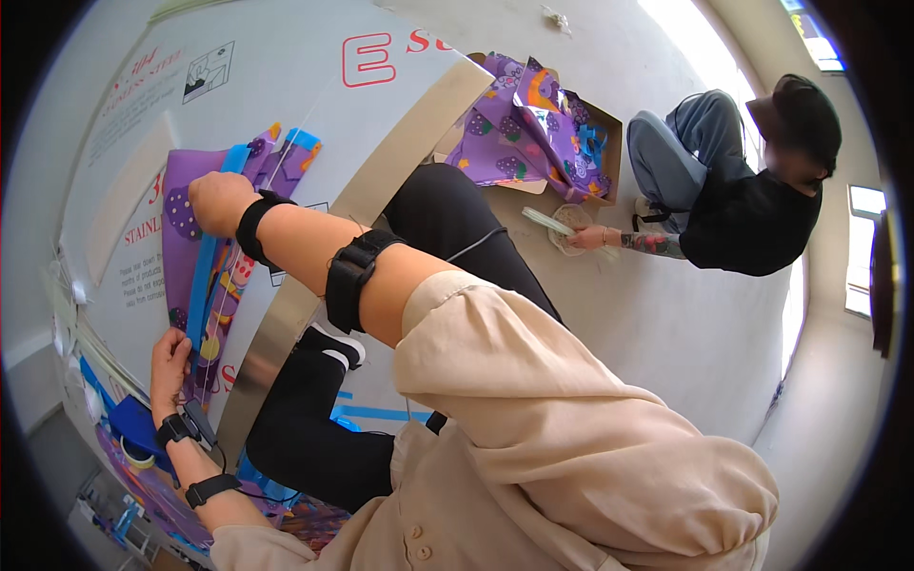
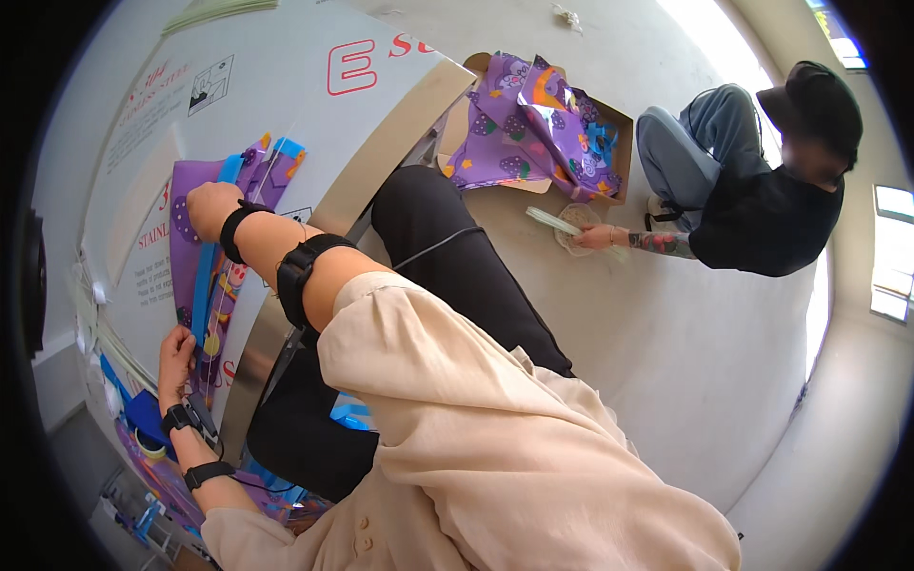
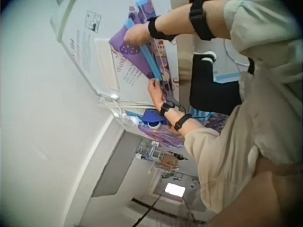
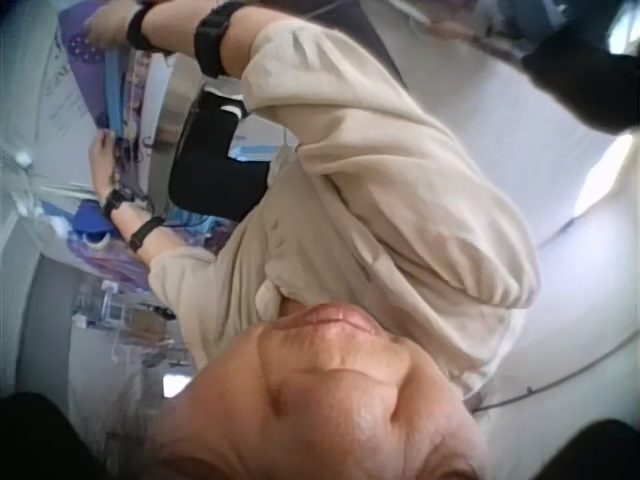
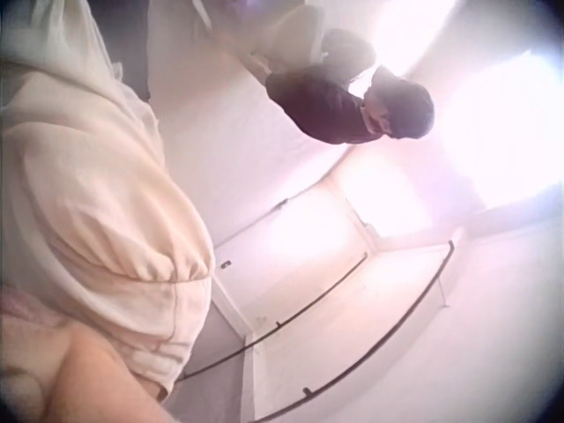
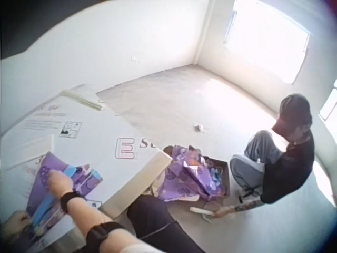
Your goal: Assemble a plastic kite by folding the printed material and securing it to the frame with tape.
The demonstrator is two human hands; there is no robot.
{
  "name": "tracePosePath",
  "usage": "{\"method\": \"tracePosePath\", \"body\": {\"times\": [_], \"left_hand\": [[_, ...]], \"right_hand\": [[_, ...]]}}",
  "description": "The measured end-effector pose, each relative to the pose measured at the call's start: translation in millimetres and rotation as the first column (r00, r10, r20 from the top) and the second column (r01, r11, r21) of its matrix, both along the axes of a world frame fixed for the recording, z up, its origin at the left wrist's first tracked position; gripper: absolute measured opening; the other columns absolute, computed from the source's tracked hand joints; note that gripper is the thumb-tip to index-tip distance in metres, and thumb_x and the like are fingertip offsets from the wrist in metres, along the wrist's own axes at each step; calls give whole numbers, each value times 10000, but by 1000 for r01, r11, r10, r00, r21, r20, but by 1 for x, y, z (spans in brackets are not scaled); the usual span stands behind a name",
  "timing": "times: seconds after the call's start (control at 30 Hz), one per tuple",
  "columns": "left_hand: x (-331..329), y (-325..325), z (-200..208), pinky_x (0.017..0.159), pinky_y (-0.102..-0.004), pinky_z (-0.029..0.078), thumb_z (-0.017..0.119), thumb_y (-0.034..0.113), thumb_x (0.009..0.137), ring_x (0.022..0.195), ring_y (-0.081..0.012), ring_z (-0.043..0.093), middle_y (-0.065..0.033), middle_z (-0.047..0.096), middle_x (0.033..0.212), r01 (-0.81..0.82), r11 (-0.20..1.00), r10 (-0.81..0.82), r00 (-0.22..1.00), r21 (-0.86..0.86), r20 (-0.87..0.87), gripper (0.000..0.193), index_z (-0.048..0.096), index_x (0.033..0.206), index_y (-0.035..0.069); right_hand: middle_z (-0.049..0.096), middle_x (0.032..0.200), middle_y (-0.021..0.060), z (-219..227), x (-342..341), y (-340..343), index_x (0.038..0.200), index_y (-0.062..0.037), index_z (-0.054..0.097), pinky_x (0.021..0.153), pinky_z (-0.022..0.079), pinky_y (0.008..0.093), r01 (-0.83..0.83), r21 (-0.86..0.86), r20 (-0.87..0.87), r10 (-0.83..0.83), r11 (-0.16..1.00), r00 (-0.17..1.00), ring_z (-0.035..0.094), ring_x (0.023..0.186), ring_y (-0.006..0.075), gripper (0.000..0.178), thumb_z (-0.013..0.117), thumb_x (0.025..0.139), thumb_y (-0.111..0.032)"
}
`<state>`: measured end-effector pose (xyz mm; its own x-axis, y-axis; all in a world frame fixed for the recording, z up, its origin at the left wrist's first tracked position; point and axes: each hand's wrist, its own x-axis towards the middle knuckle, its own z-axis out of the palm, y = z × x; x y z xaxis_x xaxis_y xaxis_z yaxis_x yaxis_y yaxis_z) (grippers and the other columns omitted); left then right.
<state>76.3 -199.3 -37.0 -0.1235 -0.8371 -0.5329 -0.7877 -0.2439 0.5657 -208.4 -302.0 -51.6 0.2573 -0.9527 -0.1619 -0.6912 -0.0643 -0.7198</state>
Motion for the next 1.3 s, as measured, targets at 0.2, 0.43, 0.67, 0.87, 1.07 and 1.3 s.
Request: {"method": "tracePosePath", "body": {"times": [0.2, 0.43, 0.67, 0.87, 1.07, 1.3], "left_hand": [[-5, -1, 5, 442, -212, 314, 532, 120, 913, 487, -50, 390, 36, 427, 609, -27, 1000, 27, 1000, 0, -5, 141, 494, 790, 62], [2, -7, -8, 423, -219, 299, 518, 157, 934, 465, -49, 364, 38, 385, 585, -81, 997, 82, 996, -13, 28, 230, 432, 738, 70], [-1, -5, -23, 505, -291, 308, 565, 176, 911, 562, -111, 299, -7, 299, 583, 142, 927, -75, 977, -347, 200, 319, 370, 702, 35], [-10, -5, -28, 509, -356, 339, 636, 173, 857, 536, -182, 343, -113, 382, 556, 70, 910, 24, 975, -410, 219, 330, 429, 670, -4], [-17, 0, -20, 577, -405, 415, 674, 266, 812, 613, -342, 528, -180, 557, 650, -7, 919, 113, 963, -394, 245, 303, 546, 728, 4], [-28, 3, -8, 586, -399, 428, 709, 280, 786, 626, -308, 554, -147, 579, 649, -128, 916, 234, 941, -381, 246, 325, 526, 707, 22]], "right_hand": [[684, 977, 120, -11, -8, 1, 943, -94, 688, 725, 543, 392, -72, -100, 39, 76, 992, 996, 667, 905, 291, 200, 576, 777, -109], [697, 973, 94, 6, -19, -11, 941, -133, 717, 688, 539, 368, 6, -65, -65, -11, 998, 998, 677, 904, 260, 195, 593, 791, -144], [687, 831, 115, -4, -30, -8, 810, -119, 701, 636, 515, 386, 65, -202, -160, -98, 977, 982, 674, 798, 287, 142, 567, 766, -108], [681, 771, 87, -3, -49, 0, 788, -117, 680, 637, 511, 344, 64, -418, -278, -195, 906, 941, 682, 773, 263, 97, 585, 770, -123], [495, 1269, 119, 9, -43, 35, 1174, -17, 540, 1022, 335, 405, -425, -764, -293, 326, 486, 899, 433, 1221, 257, 461, 624, 779, -240], [247, 1493, 173, -13, -44, 61, 1447, -104, 272, 1151, 132, 429, -622, -372, -445, 456, 689, 771, 225, 1392, 304, 838, 606, 798, -516]]}}
